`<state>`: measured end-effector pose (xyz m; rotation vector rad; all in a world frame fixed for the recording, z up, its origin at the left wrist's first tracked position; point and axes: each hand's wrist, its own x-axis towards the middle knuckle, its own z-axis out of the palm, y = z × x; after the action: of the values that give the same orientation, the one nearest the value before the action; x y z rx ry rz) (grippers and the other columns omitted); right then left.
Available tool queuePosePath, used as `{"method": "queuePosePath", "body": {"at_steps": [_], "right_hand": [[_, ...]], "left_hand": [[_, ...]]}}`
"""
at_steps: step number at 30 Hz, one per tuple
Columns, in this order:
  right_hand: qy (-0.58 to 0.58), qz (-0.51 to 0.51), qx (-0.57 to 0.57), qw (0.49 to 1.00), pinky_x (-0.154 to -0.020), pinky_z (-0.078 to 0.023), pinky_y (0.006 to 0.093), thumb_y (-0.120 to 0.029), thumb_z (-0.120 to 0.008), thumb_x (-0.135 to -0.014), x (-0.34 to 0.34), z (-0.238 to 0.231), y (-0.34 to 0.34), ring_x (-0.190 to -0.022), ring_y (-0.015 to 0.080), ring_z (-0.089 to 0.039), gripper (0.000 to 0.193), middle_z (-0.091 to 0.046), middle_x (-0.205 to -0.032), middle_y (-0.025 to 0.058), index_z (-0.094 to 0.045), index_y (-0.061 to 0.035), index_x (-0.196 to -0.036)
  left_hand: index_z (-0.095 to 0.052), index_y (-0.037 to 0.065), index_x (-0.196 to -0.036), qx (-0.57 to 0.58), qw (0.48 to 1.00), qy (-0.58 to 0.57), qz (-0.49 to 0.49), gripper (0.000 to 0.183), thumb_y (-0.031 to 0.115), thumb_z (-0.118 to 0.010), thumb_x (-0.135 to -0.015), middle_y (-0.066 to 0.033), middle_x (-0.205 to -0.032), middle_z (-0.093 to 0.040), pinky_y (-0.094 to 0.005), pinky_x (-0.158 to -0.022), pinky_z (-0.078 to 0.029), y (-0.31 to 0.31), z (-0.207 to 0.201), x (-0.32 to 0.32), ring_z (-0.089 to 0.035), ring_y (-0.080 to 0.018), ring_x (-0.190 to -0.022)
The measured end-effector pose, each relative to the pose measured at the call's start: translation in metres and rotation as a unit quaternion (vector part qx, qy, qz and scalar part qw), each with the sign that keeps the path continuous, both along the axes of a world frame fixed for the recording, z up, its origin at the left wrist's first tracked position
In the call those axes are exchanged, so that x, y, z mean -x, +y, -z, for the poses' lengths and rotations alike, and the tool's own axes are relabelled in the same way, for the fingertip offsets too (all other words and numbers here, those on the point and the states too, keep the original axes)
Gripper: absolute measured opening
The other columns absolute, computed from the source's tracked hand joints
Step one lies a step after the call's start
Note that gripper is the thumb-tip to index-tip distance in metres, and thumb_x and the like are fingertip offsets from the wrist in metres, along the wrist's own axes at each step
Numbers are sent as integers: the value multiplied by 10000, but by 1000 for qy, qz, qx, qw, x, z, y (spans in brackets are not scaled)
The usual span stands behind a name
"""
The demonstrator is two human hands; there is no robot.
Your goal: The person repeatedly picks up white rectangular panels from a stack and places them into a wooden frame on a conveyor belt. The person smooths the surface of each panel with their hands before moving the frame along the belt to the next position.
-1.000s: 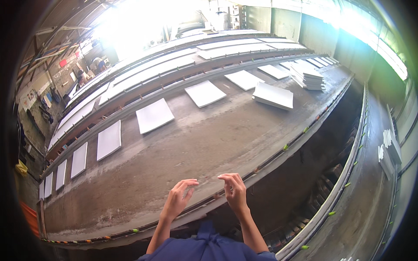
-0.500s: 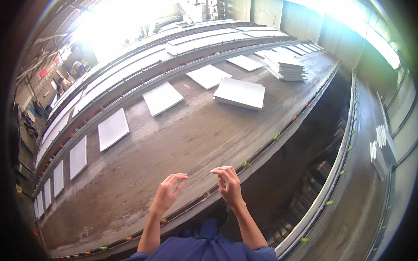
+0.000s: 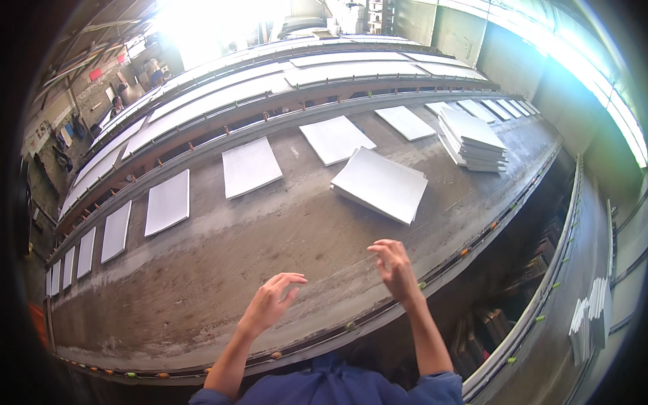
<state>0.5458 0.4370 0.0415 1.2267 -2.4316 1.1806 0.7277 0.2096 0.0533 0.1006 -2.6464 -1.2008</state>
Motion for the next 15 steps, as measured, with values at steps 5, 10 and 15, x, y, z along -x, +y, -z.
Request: {"method": "queuePosePath", "body": {"at_steps": [5, 10, 15], "right_hand": [[49, 13, -45, 998, -931, -414, 398, 4, -595, -789, 129, 2, 54, -1051, 315, -511, 273, -556, -1070, 143, -573, -33, -1059], [74, -21, -109, 991, -966, -387, 401, -80, -663, -771, 258, 42, 71, -1111, 326, -465, 401, -513, -1140, 150, -522, -41, -1144], [23, -40, -192, 980, -1067, -303, 424, -277, -716, -765, 346, 81, 55, -1221, 357, -366, 735, -391, -1316, 224, -367, 59, -1319]], "left_hand": [[-584, 61, -1134, -142, 988, -56, 35, 235, 98, -528, -909, -84, -1096, -625, -330, -843, -489, 33, 51, 65, -614, -193, -979], [-557, 20, -1171, -408, 907, -40, -96, 255, 101, -498, -936, -59, -1053, -607, -258, -828, -487, 62, 93, 151, -588, -124, -931], [-473, 21, -1269, -428, 865, -9, -261, 344, 113, -499, -938, -68, -1119, -563, -279, -786, -509, 96, 107, 252, -594, -136, -906]]}}
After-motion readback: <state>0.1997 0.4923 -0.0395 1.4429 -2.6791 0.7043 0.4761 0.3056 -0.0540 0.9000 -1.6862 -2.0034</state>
